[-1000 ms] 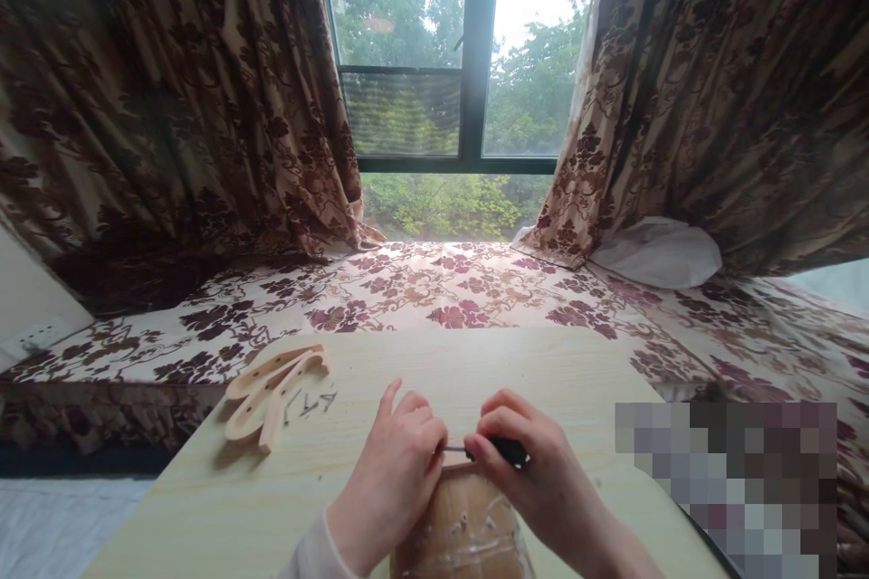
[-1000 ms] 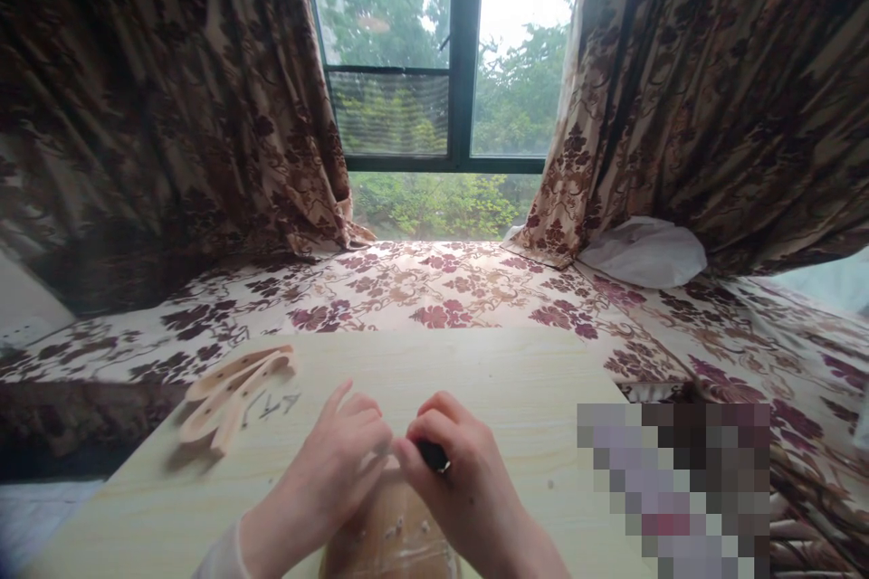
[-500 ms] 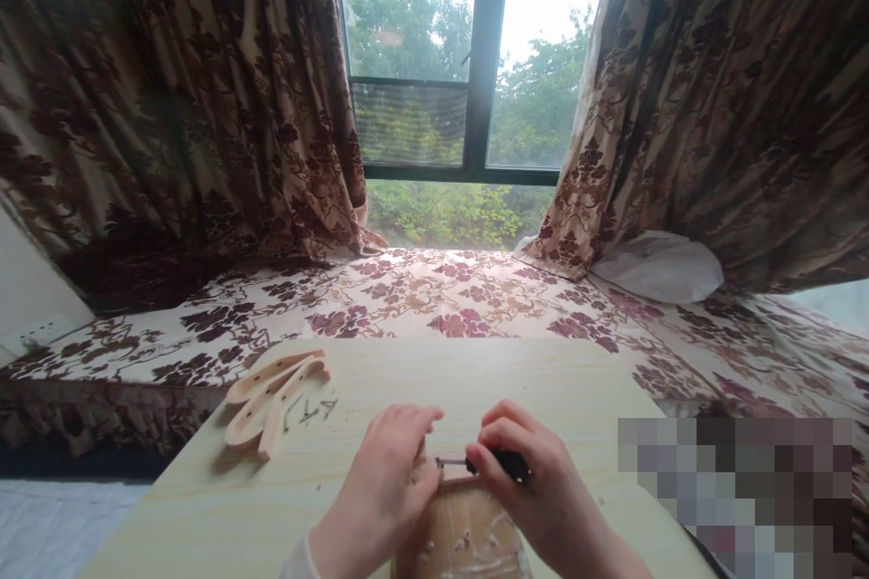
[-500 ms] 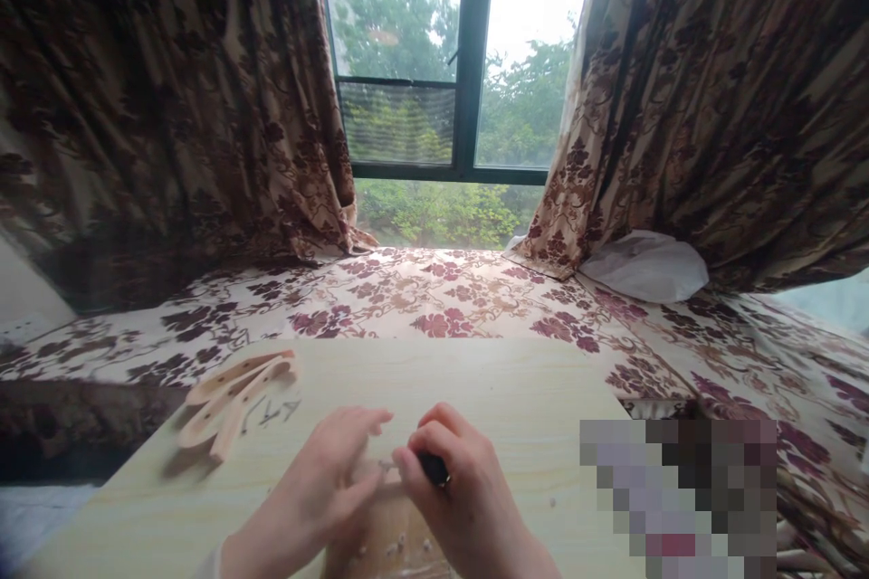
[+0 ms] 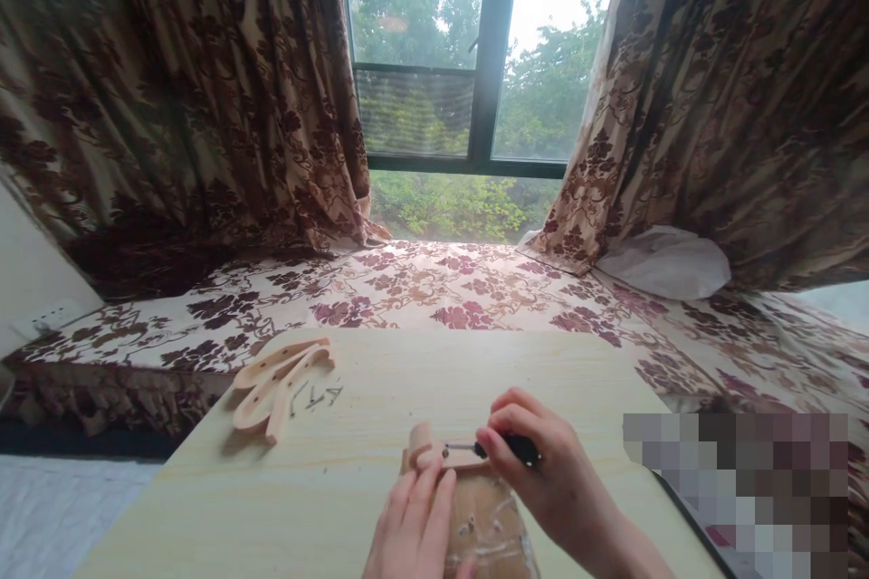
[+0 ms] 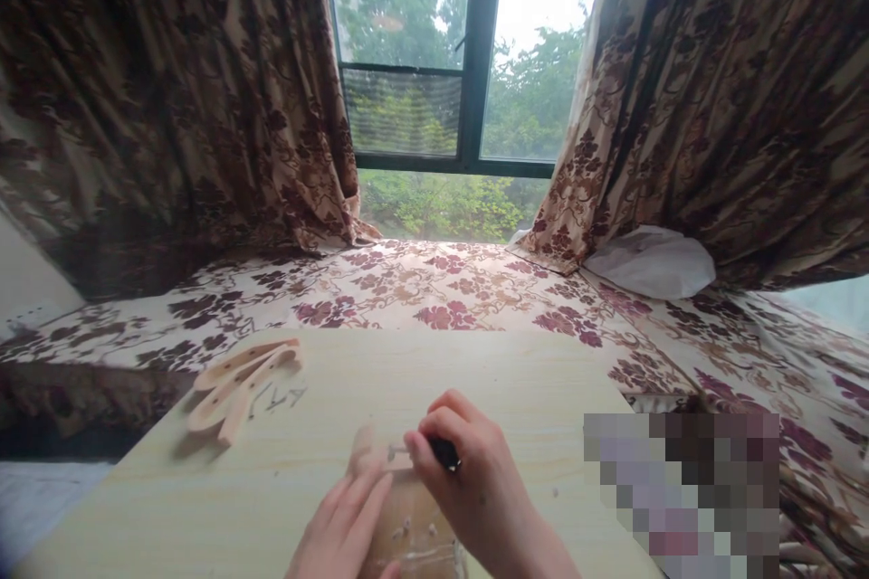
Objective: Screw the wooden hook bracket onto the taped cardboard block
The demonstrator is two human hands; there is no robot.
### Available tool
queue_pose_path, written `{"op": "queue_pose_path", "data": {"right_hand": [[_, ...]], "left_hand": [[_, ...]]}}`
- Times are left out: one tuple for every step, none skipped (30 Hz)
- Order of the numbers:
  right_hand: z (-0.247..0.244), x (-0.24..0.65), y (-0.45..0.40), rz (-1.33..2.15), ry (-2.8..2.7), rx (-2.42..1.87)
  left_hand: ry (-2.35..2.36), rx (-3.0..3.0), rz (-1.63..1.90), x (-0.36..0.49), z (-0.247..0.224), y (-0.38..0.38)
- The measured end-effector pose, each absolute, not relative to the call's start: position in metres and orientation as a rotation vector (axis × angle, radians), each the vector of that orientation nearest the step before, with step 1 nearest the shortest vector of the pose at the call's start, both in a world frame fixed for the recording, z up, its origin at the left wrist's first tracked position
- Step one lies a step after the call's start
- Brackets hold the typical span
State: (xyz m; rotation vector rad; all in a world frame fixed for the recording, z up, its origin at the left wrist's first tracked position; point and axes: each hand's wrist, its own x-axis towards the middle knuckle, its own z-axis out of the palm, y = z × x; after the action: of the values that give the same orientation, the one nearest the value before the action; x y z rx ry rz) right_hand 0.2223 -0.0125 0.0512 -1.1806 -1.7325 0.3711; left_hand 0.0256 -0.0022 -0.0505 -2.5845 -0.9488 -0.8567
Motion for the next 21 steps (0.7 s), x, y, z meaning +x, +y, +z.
{"op": "queue_pose_path", "data": {"right_hand": [[0.051, 0.222, -0.013, 0.377, -1.736, -1.177], [0.051, 0.222, -0.013, 0.384, -1.739, -1.173], [0.051, 0.223, -0.013, 0.388, -1.74, -1.169], [0.051, 0.223, -0.013, 0.389, -1.74, -1.169], [0.052, 0.223, -0.014, 0.392, -1.74, -1.17], [0.052, 0.223, -0.014, 0.396, -1.74, -1.172], [0.052, 0.223, -0.014, 0.402, -1.742, -1.175], [0.052, 0.224, -0.014, 0.412, -1.746, -1.177], [0.052, 0.224, -0.014, 0.421, -1.75, -1.178], [0.053, 0.224, -0.014, 0.429, -1.752, -1.179], [0.053, 0.224, -0.014, 0.432, -1.753, -1.178], [0.054, 0.224, -0.013, 0.434, -1.754, -1.176], [0.055, 0.224, -0.013, 0.434, -1.756, -1.174], [0.056, 0.224, -0.012, 0.434, -1.759, -1.174], [0.057, 0.224, -0.011, 0.432, -1.768, -1.174], [0.059, 0.224, -0.01, 0.432, -1.785, -1.176], [0.06, 0.224, -0.008, 0.432, -1.808, -1.179], [0.063, 0.225, -0.007, 0.432, -1.835, -1.182], [0.065, 0.225, -0.005, 0.434, -1.863, -1.183], [0.068, 0.226, -0.003, 0.44, -1.892, -1.187], [0.072, 0.226, 0.0, 0.446, -1.919, -1.194]], "left_hand": [[-0.986, -2.567, -0.813, 0.029, -0.053, -0.004], [-1.007, -2.544, -0.774, 0.032, -0.054, -0.005], [-1.01, -2.517, -0.739, 0.035, -0.053, -0.007], [-1.005, -2.49, -0.706, 0.037, -0.051, -0.009], [-1.002, -2.465, -0.681, 0.039, -0.049, -0.01], [-1.016, -2.443, -0.664, 0.041, -0.046, -0.012], [-1.047, -2.424, -0.651, 0.043, -0.043, -0.013], [-1.081, -2.413, -0.642, 0.046, -0.039, -0.014], [-1.123, -2.408, -0.636, 0.048, -0.036, -0.016], [-1.165, -2.405, -0.633, 0.051, -0.034, -0.017], [-1.213, -2.402, -0.629, 0.054, -0.031, -0.018], [-1.257, -2.401, -0.63, 0.056, -0.029, -0.02], [-1.295, -2.402, -0.635, 0.059, -0.027, -0.02], [-1.333, -2.402, -0.643, 0.061, -0.025, -0.021], [-1.363, -2.4, -0.654, 0.063, -0.024, -0.021], [-1.371, -2.4, -0.667, 0.064, -0.023, -0.021], [-1.371, -2.4, -0.679, 0.065, -0.023, -0.021], [-1.366, -2.399, -0.687, 0.066, -0.023, -0.02], [-1.361, -2.398, -0.693, 0.065, -0.023, -0.02], [-1.355, -2.4, -0.699, 0.065, -0.024, -0.02], [-1.351, -2.4, -0.704, 0.065, -0.024, -0.019]]}}
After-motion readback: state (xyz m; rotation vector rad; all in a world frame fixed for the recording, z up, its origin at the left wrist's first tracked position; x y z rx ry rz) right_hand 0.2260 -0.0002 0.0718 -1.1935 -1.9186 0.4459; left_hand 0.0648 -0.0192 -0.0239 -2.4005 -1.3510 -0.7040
